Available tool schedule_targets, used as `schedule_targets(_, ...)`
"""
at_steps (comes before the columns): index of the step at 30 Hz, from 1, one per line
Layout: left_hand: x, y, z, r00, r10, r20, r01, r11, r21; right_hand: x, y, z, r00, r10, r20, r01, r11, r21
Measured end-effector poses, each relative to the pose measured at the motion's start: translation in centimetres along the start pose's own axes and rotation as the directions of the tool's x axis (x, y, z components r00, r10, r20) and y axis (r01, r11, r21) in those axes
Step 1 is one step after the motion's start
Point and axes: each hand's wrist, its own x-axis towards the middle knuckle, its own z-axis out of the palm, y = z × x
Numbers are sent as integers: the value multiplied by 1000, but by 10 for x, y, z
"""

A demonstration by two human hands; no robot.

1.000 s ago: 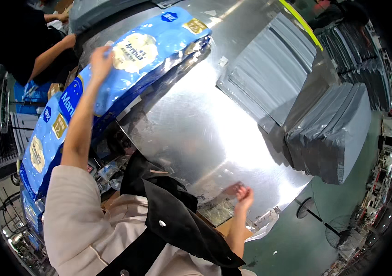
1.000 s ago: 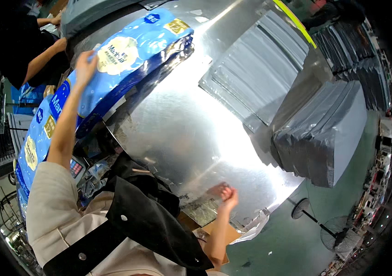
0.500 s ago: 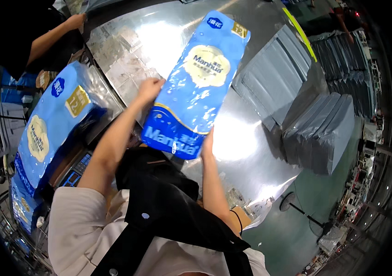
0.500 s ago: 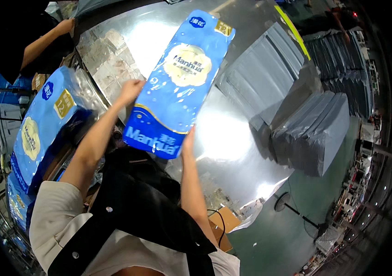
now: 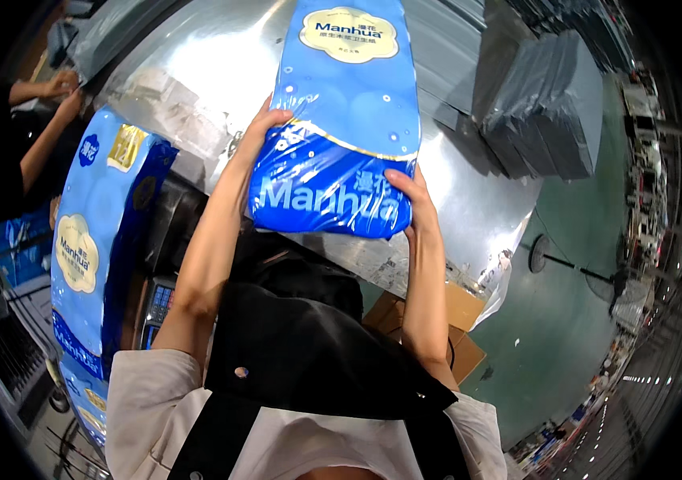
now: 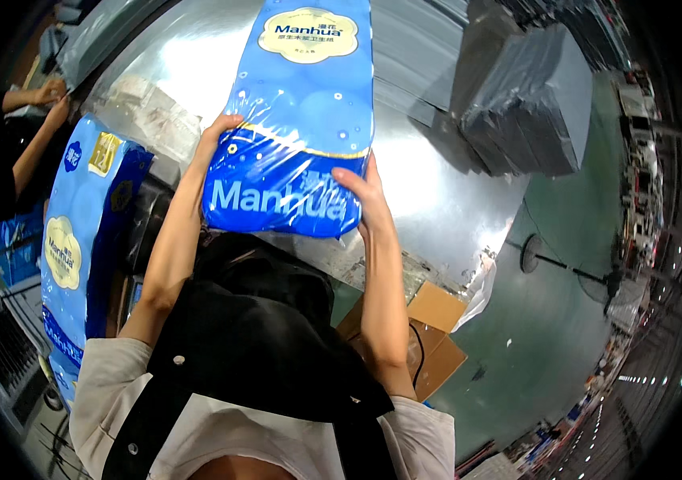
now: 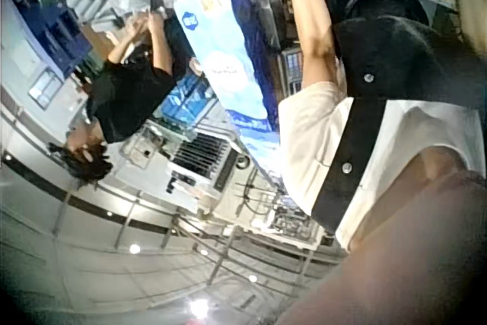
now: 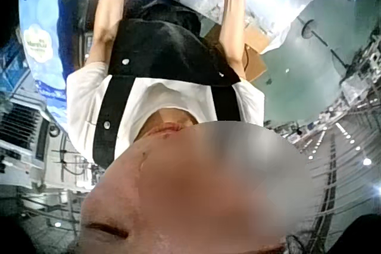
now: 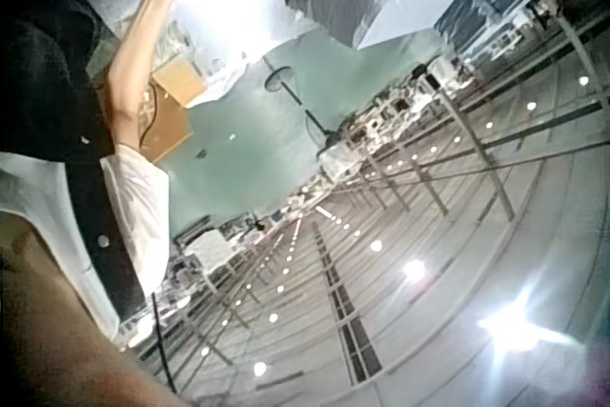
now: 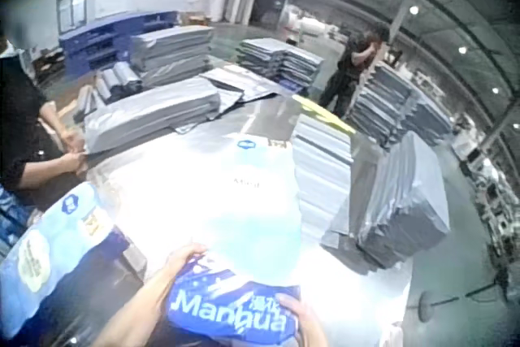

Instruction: The person places blue bags of tissue paper into gray shipping envelopes, seals the envelopes by hand, and adds them to a stack on a metal table.

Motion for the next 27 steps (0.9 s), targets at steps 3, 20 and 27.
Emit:
schedule_targets(3,-14,-39,10,988,126,94,-136,985,106,-47,13,-26,994,-107,-40,102,990,-101)
schedule_targets(20,-28,-142,-53,999,42,23,-44,618,785,43,-5,-149,688,-696,-205,117,385,-915)
schedule_targets(27,128,-87,25,804,335,491,-444,-213,871,180,-77,-152,707,-641,299,65,-362,-930)
